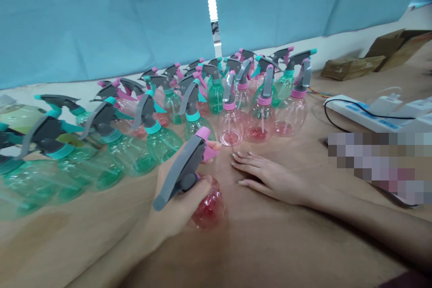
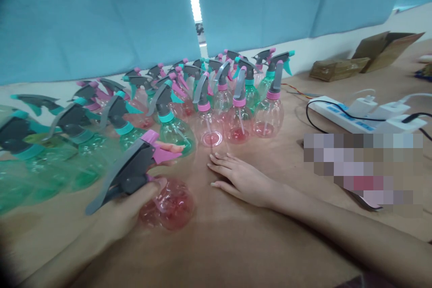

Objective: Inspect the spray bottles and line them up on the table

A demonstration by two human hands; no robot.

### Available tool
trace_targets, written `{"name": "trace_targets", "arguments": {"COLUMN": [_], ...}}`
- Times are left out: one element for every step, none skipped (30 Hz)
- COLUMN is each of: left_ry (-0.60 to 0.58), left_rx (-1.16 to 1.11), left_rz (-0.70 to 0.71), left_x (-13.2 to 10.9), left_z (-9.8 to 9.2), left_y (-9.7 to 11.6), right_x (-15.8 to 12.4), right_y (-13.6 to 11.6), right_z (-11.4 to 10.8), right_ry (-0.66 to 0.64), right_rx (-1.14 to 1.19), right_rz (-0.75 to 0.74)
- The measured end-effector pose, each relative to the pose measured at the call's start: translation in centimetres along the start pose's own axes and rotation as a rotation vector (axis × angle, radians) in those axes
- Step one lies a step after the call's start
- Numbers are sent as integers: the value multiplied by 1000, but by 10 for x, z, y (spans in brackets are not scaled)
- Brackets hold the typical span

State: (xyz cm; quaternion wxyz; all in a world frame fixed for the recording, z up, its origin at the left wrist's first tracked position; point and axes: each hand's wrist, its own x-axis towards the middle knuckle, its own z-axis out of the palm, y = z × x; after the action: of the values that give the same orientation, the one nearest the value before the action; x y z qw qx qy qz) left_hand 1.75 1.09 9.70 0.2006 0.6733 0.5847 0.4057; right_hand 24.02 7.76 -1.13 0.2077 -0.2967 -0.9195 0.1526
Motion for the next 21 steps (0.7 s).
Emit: {"name": "trace_targets", "arguments": {"left_ry": [-14,-21,-24,-22,-18,-16,-18,-22,-28,-30,-31,-29,-20,-11,-4,0,0,-2,-4,-1,1], "left_rx": [-1,-5,-12,-20,-29,-34,-35,-35,-32,-27,-21,-10,4,21,35,40,44,46,44,41,39], "left_rz": [-26,-55,-81,-102,-118,-128,-133,-130,-118,-101,-82,-65,-51,-43,-37,-31,-27,-29,-35,-38,-39], "left_x": [0,0,-1,-1,-1,-1,-1,-1,0,0,0,-1,-1,-1,-2,-2,-2,-2,-2,-2,-2], "left_z": [1,2,3,4,4,5,5,5,5,5,5,5,5,5,5,5,5,5,5,5,5], "left_y": [1,2,3,4,5,6,7,8,9,9,8,7,6,5,3,2,2,2,2,3,3], "right_x": [0,0,0,0,0,0,0,0,0,0,0,0,0,0,0,0,0,0,0,0,0], "right_y": [0,0,0,0,0,0,0,-1,-1,-1,-1,-1,-1,-1,-1,-1,-1,-1,-1,-1,-1], "right_z": [0,0,0,0,0,0,0,0,0,0,0,0,0,0,0,0,0,0,0,-1,-1], "right_ry": [3,5,4,2,0,2,6,9,12,12,9,4,-3,-7,-11,-12,-12,-13,-15,-17,-21], "right_rx": [4,7,7,6,6,7,9,14,20,24,24,23,20,16,14,12,10,7,2,-5,-10], "right_rz": [1,3,6,8,9,10,9,8,9,9,11,13,15,16,17,18,20,21,21,20,18]}}
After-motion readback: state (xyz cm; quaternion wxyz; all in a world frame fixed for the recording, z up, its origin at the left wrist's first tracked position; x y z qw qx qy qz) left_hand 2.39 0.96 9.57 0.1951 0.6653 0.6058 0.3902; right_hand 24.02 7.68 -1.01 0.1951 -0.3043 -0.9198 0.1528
